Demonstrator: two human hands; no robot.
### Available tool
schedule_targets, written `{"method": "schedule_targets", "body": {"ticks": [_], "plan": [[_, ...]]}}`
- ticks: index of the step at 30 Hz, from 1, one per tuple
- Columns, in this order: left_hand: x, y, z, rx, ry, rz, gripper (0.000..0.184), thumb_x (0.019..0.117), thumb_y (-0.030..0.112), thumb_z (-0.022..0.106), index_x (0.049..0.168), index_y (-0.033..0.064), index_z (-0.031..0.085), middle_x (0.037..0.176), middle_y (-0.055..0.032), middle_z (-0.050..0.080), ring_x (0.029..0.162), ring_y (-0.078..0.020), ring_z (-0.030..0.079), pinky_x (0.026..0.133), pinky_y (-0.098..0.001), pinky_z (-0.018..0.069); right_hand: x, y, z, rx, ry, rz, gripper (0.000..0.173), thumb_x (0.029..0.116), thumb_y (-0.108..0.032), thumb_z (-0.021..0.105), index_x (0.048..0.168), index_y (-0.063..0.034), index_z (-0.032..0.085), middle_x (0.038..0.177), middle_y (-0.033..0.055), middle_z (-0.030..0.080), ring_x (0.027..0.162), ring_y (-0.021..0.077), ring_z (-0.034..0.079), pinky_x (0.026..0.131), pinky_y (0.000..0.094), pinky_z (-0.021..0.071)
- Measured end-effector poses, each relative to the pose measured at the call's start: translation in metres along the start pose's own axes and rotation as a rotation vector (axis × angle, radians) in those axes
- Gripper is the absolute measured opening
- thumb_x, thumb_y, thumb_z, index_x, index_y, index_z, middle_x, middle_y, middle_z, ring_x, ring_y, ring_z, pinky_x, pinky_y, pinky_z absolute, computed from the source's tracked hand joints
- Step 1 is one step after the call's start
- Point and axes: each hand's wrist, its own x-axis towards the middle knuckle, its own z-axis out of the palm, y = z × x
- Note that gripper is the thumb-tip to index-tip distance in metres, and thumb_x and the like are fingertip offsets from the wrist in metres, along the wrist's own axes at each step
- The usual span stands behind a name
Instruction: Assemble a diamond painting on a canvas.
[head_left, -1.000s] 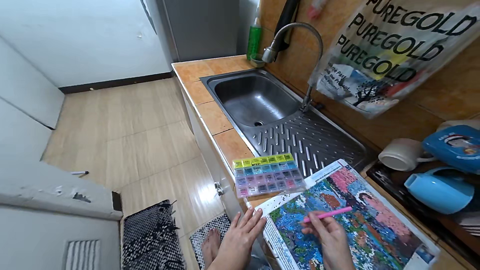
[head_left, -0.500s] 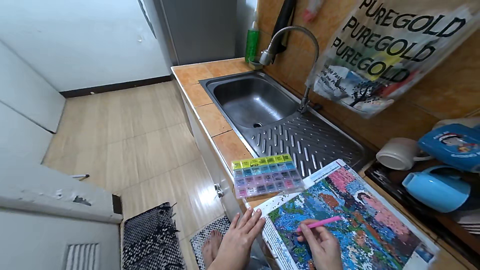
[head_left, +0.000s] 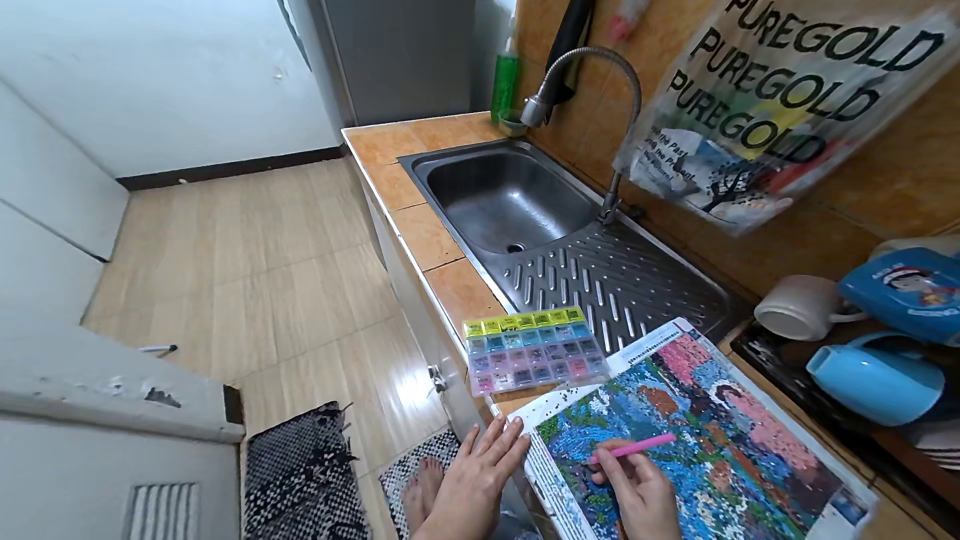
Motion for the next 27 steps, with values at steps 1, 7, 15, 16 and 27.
{"method": "schedule_targets", "body": {"ticks": [1,7,15,16,27], "plan": [[0.0,0.0,0.0,0.001,0.004,0.001,0.065,0.0744,-0.017,0.064,0.133,0.0102,0.068,0.144,-0.0107,0.062,0.133,-0.0358,0.058,0.1,-0.0614,0.0506,0.0,0.0,0.0,-0.001,0.0,-0.004,0.014,0.0961,0.002,0.056,0.103,0.0116,0.064,0.086,0.0074,0.069,0.072,0.003,0.068,0.069,0.0193,0.0595],[0.0,0.0,0.001,0.011,0.006,0.006,0.066,0.0727,-0.018,0.064,0.133,0.0107,0.068,0.143,-0.0108,0.062,0.133,-0.0359,0.058,0.099,-0.0611,0.0509,-0.001,0.003,0.001,-0.079,-0.003,-0.069,0.016,0.0951,0.0,0.058,0.101,0.0128,0.066,0.089,0.0129,0.069,0.073,0.0055,0.069,0.069,0.0197,0.0587],[0.0,-0.001,0.001,0.01,0.005,0.005,0.066,0.0734,-0.017,0.063,0.133,0.0105,0.068,0.144,-0.0109,0.062,0.133,-0.0362,0.058,0.1,-0.0613,0.0505,-0.004,0.009,0.002,-0.344,-0.017,-0.395,0.016,0.092,-0.001,0.06,0.092,0.0102,0.072,0.093,0.0209,0.072,0.077,0.0187,0.071,0.074,0.025,0.0587],[0.0,-0.001,0.001,0.008,0.003,0.003,0.066,0.0733,-0.018,0.063,0.134,0.0103,0.067,0.144,-0.0111,0.062,0.133,-0.0364,0.058,0.1,-0.0616,0.0504,-0.004,0.009,0.003,-0.358,-0.016,-0.427,0.015,0.0913,0.0,0.06,0.091,0.0102,0.071,0.092,0.0207,0.071,0.078,0.0181,0.07,0.075,0.0231,0.0577],[0.001,0.003,-0.004,-0.037,-0.039,-0.033,0.066,0.0749,-0.018,0.063,0.134,0.0091,0.067,0.145,-0.0122,0.061,0.135,-0.0382,0.056,0.102,-0.0636,0.0482,-0.004,0.01,0.004,-0.411,-0.012,-0.505,0.013,0.0896,0.001,0.061,0.088,0.0089,0.071,0.091,0.0204,0.071,0.081,0.0197,0.07,0.079,0.0219,0.0565]]}}
